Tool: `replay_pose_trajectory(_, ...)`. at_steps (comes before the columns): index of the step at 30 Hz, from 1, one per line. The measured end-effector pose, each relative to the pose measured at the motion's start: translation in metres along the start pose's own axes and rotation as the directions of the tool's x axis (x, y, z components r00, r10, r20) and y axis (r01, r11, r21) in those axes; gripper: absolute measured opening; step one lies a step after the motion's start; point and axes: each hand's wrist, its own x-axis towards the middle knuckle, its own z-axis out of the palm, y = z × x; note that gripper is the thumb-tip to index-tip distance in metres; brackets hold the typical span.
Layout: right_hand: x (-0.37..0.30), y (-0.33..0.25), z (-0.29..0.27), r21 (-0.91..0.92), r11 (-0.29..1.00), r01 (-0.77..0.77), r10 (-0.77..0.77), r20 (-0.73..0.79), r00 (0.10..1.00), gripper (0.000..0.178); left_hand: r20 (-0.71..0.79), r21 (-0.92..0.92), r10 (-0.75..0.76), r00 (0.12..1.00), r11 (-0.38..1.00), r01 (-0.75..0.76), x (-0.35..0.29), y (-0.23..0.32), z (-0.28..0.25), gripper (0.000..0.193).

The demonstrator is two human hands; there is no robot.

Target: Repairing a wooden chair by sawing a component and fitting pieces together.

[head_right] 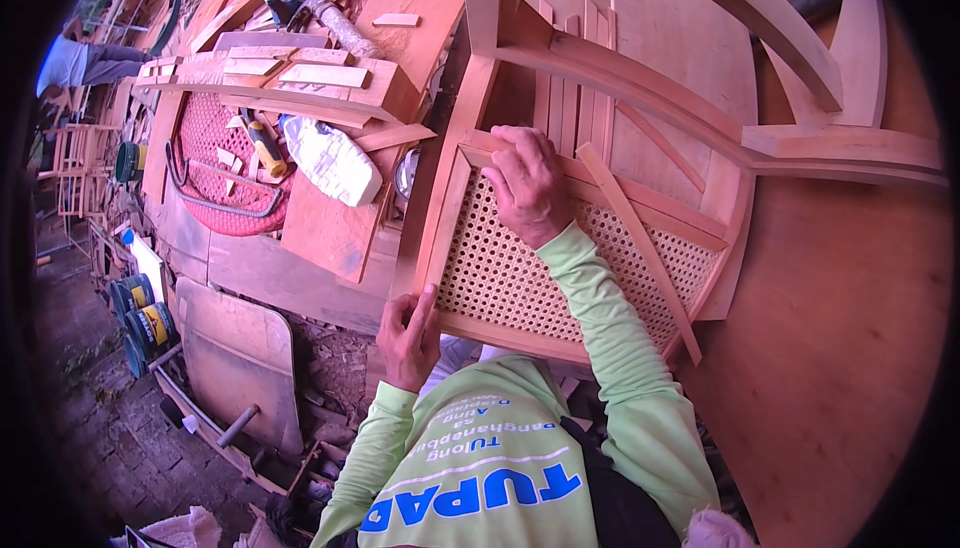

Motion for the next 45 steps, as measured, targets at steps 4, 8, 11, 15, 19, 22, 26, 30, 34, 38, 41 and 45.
replay_pose_trajectory(4, 0.0, 0.001, 0.0, -0.003, 1.0, 0.006, -0.006, -0.003, 1.0, 0.029, -0.011, -0.009, 0.007, 1.0, 1.0, -0.008, -0.001, 0.002, 0.002, 0.055)
replay_pose_trajectory(8, -0.001, 0.002, 0.001, 0.015, 1.0, 0.005, -0.005, -0.005, 1.0, 0.029, -0.007, -0.007, -0.012, 1.0, 1.0, 0.012, 0.002, 0.003, 0.002, 0.054)
replay_pose_trajectory(11, -0.001, 0.002, 0.001, 0.003, 1.0, 0.009, -0.009, -0.008, 1.0, 0.029, -0.026, 0.0, -0.005, 1.0, 1.0, 0.005, 0.002, 0.003, 0.004, 0.054)
replay_pose_trajectory(15, -0.002, 0.002, 0.002, 0.011, 1.0, 0.008, -0.008, -0.004, 1.0, 0.029, -0.008, 0.013, -0.026, 1.0, 1.0, 0.026, 0.002, 0.005, 0.003, 0.054)
replay_pose_trajectory(19, -0.003, 0.002, 0.002, -0.011, 1.0, 0.004, -0.004, -0.002, 1.0, 0.03, -0.031, 0.026, -0.007, 0.999, 1.0, 0.008, 0.004, 0.004, 0.007, 0.056)
replay_pose_trajectory(22, -0.004, 0.002, 0.004, -0.021, 1.0, 0.01, -0.01, -0.011, 1.0, 0.031, -0.041, 0.043, 0.006, 0.999, 0.999, -0.004, 0.004, 0.005, 0.008, 0.057)
replay_pose_trajectory(26, -0.003, 0.001, 0.005, -0.023, 1.0, -0.001, 0.0, -0.019, 1.0, 0.033, -0.046, 0.04, 0.004, 0.999, 0.999, -0.002, 0.005, 0.006, 0.008, 0.058)
replay_pose_trajectory(30, -0.001, -0.001, 0.006, -0.043, 0.999, -0.003, 0.003, -0.011, 1.0, 0.028, -0.052, 0.022, -0.006, 0.999, 1.0, 0.007, 0.006, 0.004, 0.006, 0.059)
replay_pose_trajectory(34, -0.002, -0.005, 0.006, -0.068, 0.998, -0.011, 0.009, -0.028, 1.0, 0.031, -0.035, 0.012, -0.017, 0.999, 1.0, 0.018, 0.005, 0.006, 0.005, 0.06)
replay_pose_trajectory(38, -0.002, -0.009, 0.005, -0.178, 0.984, 0.02, -0.036, -0.091, 0.995, 0.036, -0.034, 0.009, -0.033, 0.999, 0.999, 0.033, 0.007, 0.01, 0.004, 0.059)
replay_pose_trajectory(41, -0.003, -0.008, 0.004, -0.167, 0.986, 0.013, -0.023, -0.058, 0.998, 0.035, -0.042, -0.017, -0.055, 0.998, 0.998, 0.054, 0.008, 0.013, 0.004, 0.056)
replay_pose_trajectory(45, -0.004, -0.003, 0.005, -0.133, 0.991, 0.018, -0.021, -0.023, 1.0, 0.034, -0.086, 0.005, -0.052, 0.995, 0.999, 0.053, 0.01, 0.013, 0.009, 0.052)
